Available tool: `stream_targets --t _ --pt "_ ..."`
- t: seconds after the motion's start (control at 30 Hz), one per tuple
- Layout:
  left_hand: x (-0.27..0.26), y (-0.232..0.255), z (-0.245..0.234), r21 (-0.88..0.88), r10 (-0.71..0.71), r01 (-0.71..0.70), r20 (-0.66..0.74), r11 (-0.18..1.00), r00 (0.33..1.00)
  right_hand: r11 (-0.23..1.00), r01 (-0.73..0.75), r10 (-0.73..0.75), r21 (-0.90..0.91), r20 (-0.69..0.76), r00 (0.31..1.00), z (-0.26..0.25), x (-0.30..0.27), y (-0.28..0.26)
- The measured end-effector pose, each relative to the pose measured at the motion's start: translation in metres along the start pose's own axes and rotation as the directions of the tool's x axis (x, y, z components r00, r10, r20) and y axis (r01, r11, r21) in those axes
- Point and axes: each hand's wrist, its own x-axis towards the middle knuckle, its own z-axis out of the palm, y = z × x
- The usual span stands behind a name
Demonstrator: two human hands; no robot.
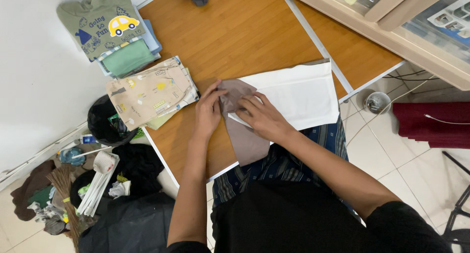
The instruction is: The person picks up a garment and folds it on a table, placing it on top of a stack of folded children's clothing.
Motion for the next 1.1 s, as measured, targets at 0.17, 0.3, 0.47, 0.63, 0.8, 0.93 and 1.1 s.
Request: stream_targets --t 0.17,0.3,0.47,0.63,0.8,0.93,1.1 --pt "-0.002 -0.012 0.005 -0.03 -0.034 0.034 -0.001 0.999 0.999 0.997 0.02 -0.017 0.073 -0.037 0.999 0.005 0.014 -0.013" --pt "-0.001 -0.012 0.003 -0.024 -0.018 0.019 0.01 1.0 1.0 0.993 0.02 -0.023 -0.12 -0.022 1.0 0.013 0.021 -0.023" --pt "0.0 -0.008 0.001 -0.068 -0.041 0.041 0.012 0.997 0.999 0.993 0.052 -0.048 -0.111 0.036 0.998 0.018 0.017 -0.028" --pt "-0.001 -0.009 0.001 -0.064 -0.056 0.058 0.024 0.996 0.998 0.989 0.018 -0.011 -0.15 0.043 0.999 0.022 0.016 -0.027" --pt "-0.001 -0.008 0.0 -0.048 -0.026 0.026 0.0 0.998 1.0 0.998 0.011 -0.014 -0.068 -0.041 0.999 0.019 0.013 -0.024" --pt "0.0 -0.007 0.001 -0.048 -0.061 0.061 0.006 0.997 0.998 0.995 -0.032 0.04 0.094 -0.09 0.995 0.02 0.011 -0.017" --pt "0.001 -0.004 -0.001 0.104 0.11 -0.112 0.026 0.988 0.994 0.988 -0.007 0.027 0.156 -0.123 0.992 0.016 0.007 -0.014"
